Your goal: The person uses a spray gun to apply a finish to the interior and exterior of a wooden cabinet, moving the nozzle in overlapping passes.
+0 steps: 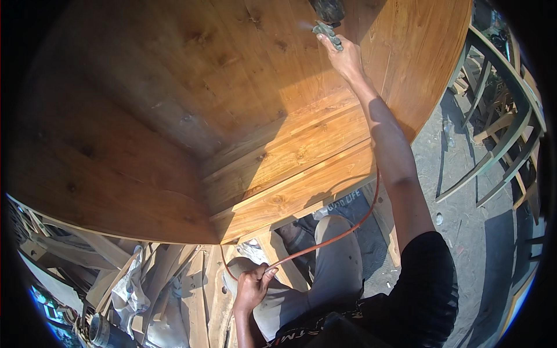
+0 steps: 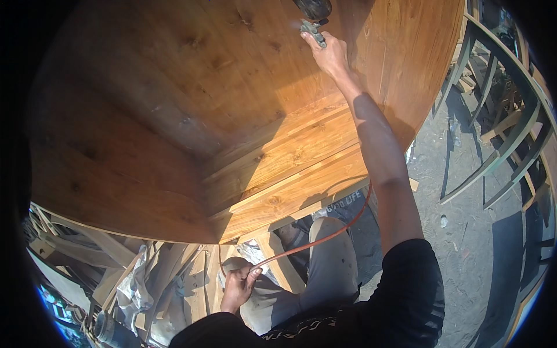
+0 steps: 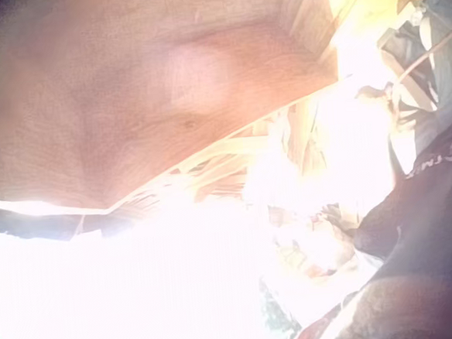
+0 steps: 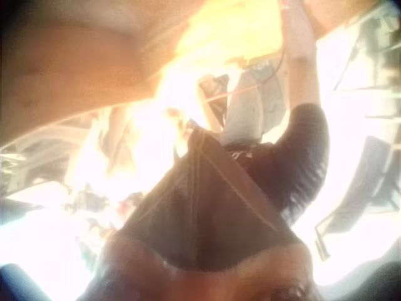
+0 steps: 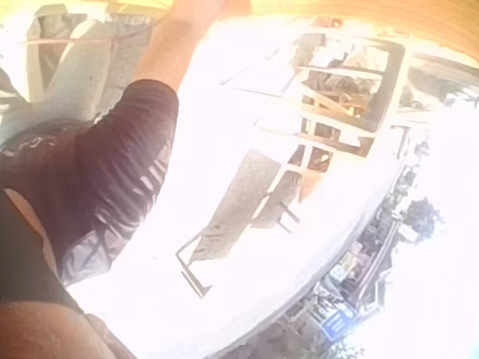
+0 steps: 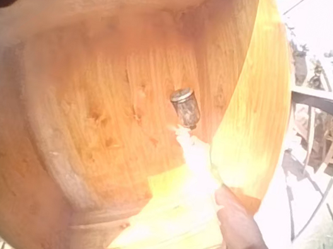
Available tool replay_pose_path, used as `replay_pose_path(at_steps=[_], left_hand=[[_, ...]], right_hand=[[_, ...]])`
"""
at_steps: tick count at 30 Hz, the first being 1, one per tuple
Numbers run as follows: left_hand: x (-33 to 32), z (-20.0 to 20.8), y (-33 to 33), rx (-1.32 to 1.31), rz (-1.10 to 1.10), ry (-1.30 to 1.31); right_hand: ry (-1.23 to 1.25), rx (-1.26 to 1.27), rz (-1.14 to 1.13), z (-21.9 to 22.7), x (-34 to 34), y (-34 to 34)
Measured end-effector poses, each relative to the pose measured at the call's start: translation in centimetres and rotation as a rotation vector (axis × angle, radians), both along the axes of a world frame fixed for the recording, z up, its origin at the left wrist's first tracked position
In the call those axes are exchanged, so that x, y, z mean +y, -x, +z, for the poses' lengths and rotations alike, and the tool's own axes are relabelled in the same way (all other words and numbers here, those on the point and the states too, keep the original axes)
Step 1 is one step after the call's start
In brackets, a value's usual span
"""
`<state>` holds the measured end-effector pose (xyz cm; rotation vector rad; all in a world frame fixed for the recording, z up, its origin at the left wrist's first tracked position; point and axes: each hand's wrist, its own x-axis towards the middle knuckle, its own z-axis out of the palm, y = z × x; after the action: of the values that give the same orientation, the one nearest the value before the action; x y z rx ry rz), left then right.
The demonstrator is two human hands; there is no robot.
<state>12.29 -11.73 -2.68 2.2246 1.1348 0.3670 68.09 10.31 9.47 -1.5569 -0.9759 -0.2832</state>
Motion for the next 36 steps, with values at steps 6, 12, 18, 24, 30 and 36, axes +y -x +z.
replay_pose_path(at_steps=[6, 12, 18, 24, 30, 36], left_hand=[[0.1, 0.7, 0.0, 0.005, 0.013, -0.021], [0.5, 1.3, -0.2, 0.018, 0.015, -0.03], [0.9, 1.8, -0.8, -0.011, 0.012, -0.022], [1.5, 1.6, -1.3, -0.035, 0.008, -0.013], [1.5, 1.7, -1.0, -0.069, 0.053, -0.018], [2.2, 0.3, -0.2, -0.059, 0.031, -0.106]], right_hand=[[-0.096, 0.001, 0.01, 6.7, -0.3, -0.2], [-0.299, -0.051, -0.004, 13.5, 1.0, -0.4], [-0.422, -0.135, -0.042, 19.1, 1.8, -1.4], [-0.664, -0.197, -0.022, 22.4, 2.6, -0.1], [-0.806, -0.253, -0.034, 26.0, 2.8, 1.1], [-0.719, -0.122, 0.057, 28.3, 1.4, 4.3]])
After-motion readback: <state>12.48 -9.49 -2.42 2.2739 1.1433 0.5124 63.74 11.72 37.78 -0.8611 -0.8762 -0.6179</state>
